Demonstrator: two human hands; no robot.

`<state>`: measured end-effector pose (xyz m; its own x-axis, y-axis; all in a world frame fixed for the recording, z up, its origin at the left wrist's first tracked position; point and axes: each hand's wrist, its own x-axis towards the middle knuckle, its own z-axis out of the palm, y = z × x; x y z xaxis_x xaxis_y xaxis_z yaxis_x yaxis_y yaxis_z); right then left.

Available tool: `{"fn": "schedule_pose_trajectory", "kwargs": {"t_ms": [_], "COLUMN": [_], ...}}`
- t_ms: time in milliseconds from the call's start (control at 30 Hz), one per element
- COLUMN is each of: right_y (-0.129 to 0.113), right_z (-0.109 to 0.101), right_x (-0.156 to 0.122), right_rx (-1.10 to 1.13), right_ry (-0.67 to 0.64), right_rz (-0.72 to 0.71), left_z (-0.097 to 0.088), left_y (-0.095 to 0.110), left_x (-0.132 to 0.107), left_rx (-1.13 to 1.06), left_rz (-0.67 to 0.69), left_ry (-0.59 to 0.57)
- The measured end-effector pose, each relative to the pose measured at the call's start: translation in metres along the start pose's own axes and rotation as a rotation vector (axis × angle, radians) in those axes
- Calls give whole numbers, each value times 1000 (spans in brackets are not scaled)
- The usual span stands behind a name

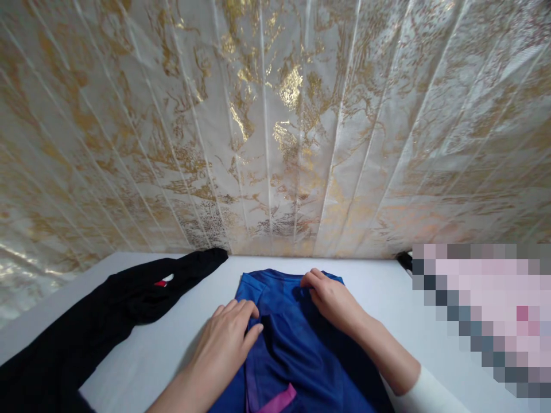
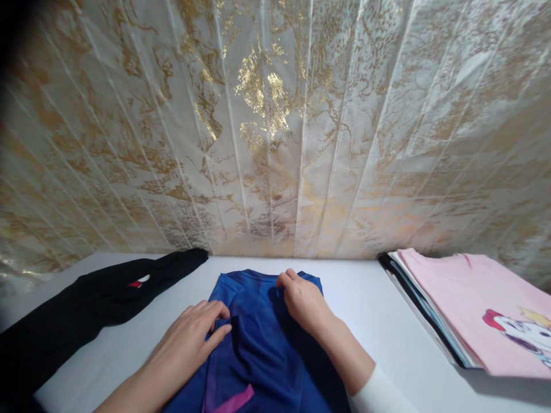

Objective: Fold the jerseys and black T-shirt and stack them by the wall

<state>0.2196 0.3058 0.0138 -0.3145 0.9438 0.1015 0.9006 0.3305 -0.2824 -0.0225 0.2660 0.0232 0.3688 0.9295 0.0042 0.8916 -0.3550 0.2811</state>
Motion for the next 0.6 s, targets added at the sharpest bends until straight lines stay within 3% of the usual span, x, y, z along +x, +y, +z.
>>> {"fn": "schedule_pose_trajectory", "kwargs": {"t_ms": [200,300,367,467,600], "right_y": [12,16,15,12,14], "right_z": [17,22,24,27,30], "right_x": [4,4,3,2,3], "right_rx": [203,245,224,196,200], "right_ry": [91,119,129,142,146], "right_rz": [-56,-70,-68,-59,-59], "left_z": [-11,-16,-16,-17,-15], "left_y": [-8,-13,-11,3,28], "left_x": [1,-1,-5,-15,-29], "left_rx": [-109,0,62,-45,-244], "left_rz": [-142,-198,-128,103,350], "left_ry": [-62,-118,-87,-16,-174]}}
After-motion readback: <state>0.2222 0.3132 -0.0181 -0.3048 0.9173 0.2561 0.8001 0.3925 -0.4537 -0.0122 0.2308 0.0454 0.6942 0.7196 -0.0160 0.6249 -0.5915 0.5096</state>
